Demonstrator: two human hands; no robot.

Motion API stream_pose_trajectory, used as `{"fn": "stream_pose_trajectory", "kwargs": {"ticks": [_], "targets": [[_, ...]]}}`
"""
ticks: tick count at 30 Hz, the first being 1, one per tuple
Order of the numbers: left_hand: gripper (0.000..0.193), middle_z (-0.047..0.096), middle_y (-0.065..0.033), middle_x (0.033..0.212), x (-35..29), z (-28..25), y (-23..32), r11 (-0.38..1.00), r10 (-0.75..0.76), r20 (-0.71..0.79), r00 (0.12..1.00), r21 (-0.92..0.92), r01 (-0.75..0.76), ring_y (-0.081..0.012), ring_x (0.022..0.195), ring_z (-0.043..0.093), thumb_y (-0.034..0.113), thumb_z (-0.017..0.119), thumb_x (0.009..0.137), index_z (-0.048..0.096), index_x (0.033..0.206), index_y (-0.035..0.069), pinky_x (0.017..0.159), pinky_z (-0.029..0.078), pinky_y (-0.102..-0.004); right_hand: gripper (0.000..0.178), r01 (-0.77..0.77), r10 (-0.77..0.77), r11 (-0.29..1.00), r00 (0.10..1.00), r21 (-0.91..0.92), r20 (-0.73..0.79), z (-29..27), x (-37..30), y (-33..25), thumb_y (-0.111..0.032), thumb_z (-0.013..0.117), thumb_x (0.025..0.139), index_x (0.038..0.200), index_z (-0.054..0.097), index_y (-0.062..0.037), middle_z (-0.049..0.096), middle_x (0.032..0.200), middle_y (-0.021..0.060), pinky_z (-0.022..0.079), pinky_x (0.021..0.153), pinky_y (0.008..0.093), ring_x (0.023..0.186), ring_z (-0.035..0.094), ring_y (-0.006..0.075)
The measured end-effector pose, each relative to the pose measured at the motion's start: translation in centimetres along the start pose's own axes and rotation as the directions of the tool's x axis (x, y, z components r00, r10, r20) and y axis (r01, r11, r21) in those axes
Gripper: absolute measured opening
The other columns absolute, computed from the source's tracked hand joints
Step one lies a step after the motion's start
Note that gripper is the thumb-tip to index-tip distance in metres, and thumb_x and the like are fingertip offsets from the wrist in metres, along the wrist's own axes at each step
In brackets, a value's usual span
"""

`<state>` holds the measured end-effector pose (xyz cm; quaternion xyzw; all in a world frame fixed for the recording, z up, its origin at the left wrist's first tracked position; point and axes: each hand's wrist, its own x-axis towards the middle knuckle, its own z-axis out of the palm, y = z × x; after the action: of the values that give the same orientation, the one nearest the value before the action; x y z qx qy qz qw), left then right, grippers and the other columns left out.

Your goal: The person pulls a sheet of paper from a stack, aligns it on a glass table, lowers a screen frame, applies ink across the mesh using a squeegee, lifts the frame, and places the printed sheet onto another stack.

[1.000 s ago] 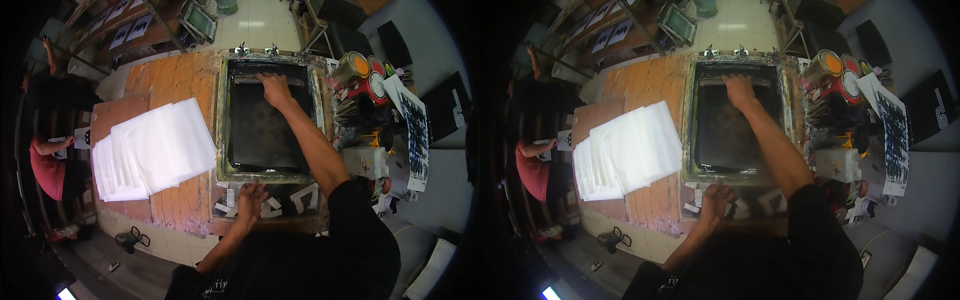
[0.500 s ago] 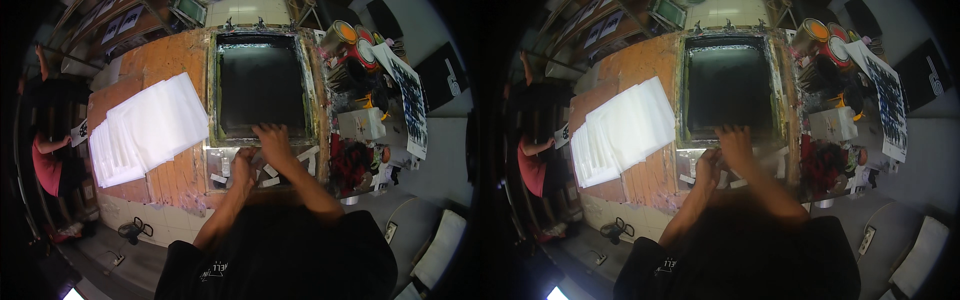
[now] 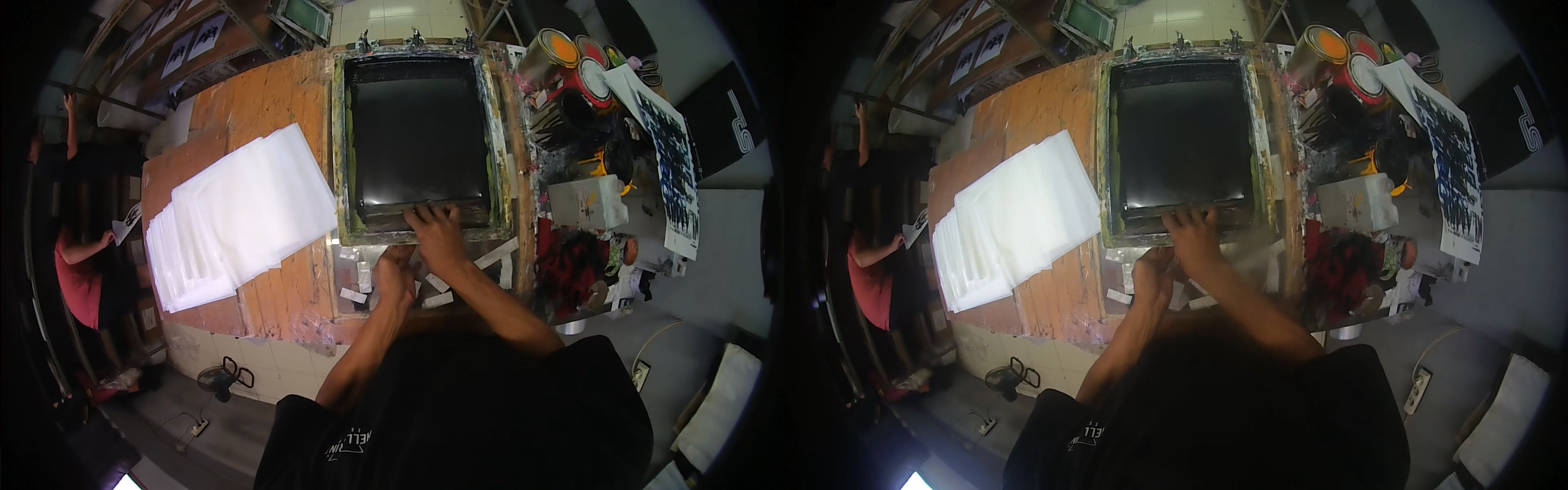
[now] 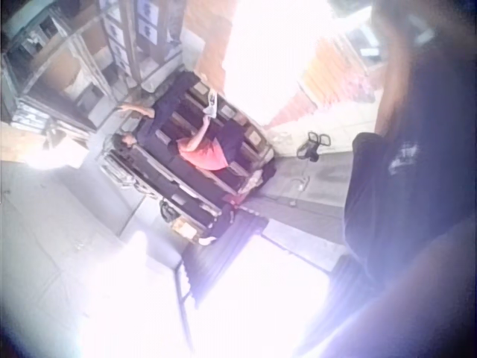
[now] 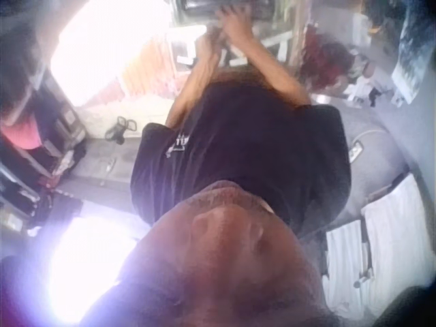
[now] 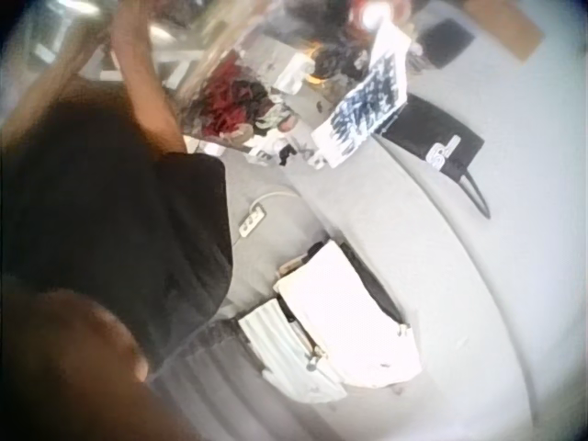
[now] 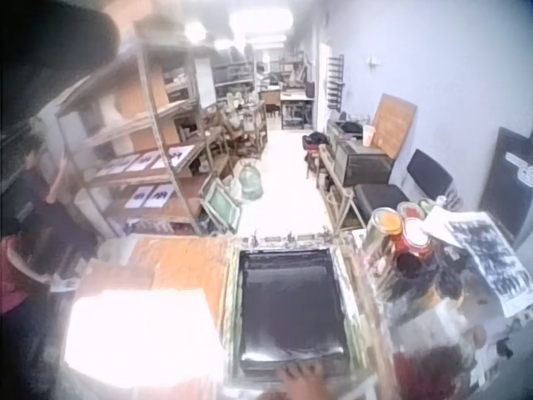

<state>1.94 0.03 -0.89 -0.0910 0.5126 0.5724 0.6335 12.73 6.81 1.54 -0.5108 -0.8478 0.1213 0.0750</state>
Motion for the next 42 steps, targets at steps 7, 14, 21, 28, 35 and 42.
{"fn": "stream_pose_trajectory", "kwargs": {"ticks": [7, 14, 21, 28, 35, 42], "targets": [[0.026, 0.054, -0.0085, 0.111, 0.0, 0.0, 0.2, 0.999, -0.042, -0.029, 0.999, 0.013, 0.043, -0.0271, 0.116, 0.053, 0.008, 0.054, 0.079, 0.052, 0.104, 0.009, 0.102, 0.033, -0.0572, 0.048, 0.009, -0.014, 1.0, 0.981, -0.027, -0.195, 1.4, 8.2, 3.3, -0.006, 0.068, 0.079, 0.127, 0.064, -0.0112, 0.065, 0.124, 0.0125, 0.036, 0.103, 0.0564, 0.124, 0.058, 0.0307], [0.053, 0.05, -0.0137, 0.131, -0.1, -0.3, 0.5, 0.993, -0.062, 0.026, 0.998, 0.098, 0.059, -0.0299, 0.131, 0.046, 0.011, 0.055, 0.078, 0.046, 0.129, 0.002, 0.11, 0.031, -0.0559, 0.052, -0.085, 0.079, 0.995, 0.989, -0.043, -0.126, 0.0, 21.1, 8.4, 0.002, 0.067, 0.076, 0.125, 0.067, -0.0168, 0.068, 0.119, 0.0079, 0.037, 0.103, 0.0537, 0.118, 0.061, 0.0276], [0.027, 0.058, -0.0066, 0.122, -0.5, -1.1, 0.7, 0.997, -0.075, 0.005, 0.997, 0.005, 0.075, -0.0253, 0.127, 0.054, 0.008, 0.058, 0.085, 0.05, 0.11, 0.014, 0.1, 0.034, -0.0572, 0.041, 0.122, -0.116, 0.98, 0.992, 0.155, -0.046, -5.2, 20.1, 8.6, -0.001, 0.07, 0.077, 0.117, 0.07, -0.0084, 0.074, 0.097, 0.0185, 0.053, 0.085, 0.0527, 0.097, 0.07, 0.0382], [0.021, 0.063, -0.0083, 0.112, -3.2, 0.7, 3.0, 0.999, -0.005, 0.1, 0.995, -0.035, 0.009, -0.0279, 0.112, 0.064, 0.002, 0.055, 0.089, 0.052, 0.109, 0.01, 0.103, 0.042, -0.0521, 0.051, 0.136, -0.079, 0.973, 0.956, 0.186, -0.282, -8.1, 3.6, 1.4, 0.008, 0.061, 0.074, 0.122, 0.067, -0.0067, 0.069, 0.12, 0.0163, 0.044, 0.093, 0.0482, 0.115, 0.063, 0.0341], [0.008, 0.066, -0.0173, 0.092, -6.0, 7.5, 11.1, 0.971, 0.239, 0.364, 0.9, -0.11, -0.213, -0.0402, 0.104, 0.068, 0.007, 0.051, 0.089, 0.056, 0.091, 0.0, 0.104, 0.046, -0.0571, 0.055, 0.271, -0.191, 0.962, 0.718, 0.016, -0.67, -16.8, 7.2, 0.3, 0.012, 0.056, 0.073, 0.124, 0.068, -0.0049, 0.07, 0.12, 0.0155, 0.043, 0.099, 0.0501, 0.119, 0.064, 0.035], [0.056, 0.06, -0.025, 0.124, 11.3, 5.4, 14.2, 0.008, 0.63, 0.071, 0.773, 0.995, -0.098, -0.0338, 0.11, 0.06, 0.045, 0.071, 0.092, 0.068, 0.105, -0.009, 0.094, 0.049, -0.0474, 0.035, 0.323, -0.236, 0.945, 0.559, -0.053, -0.795, -27.2, 16.3, 1.7, 0.007, 0.058, 0.082, 0.114, 0.069, -0.0012, 0.071, 0.098, 0.0193, 0.051, 0.087, 0.0442, 0.094, 0.07, 0.0348]]}}
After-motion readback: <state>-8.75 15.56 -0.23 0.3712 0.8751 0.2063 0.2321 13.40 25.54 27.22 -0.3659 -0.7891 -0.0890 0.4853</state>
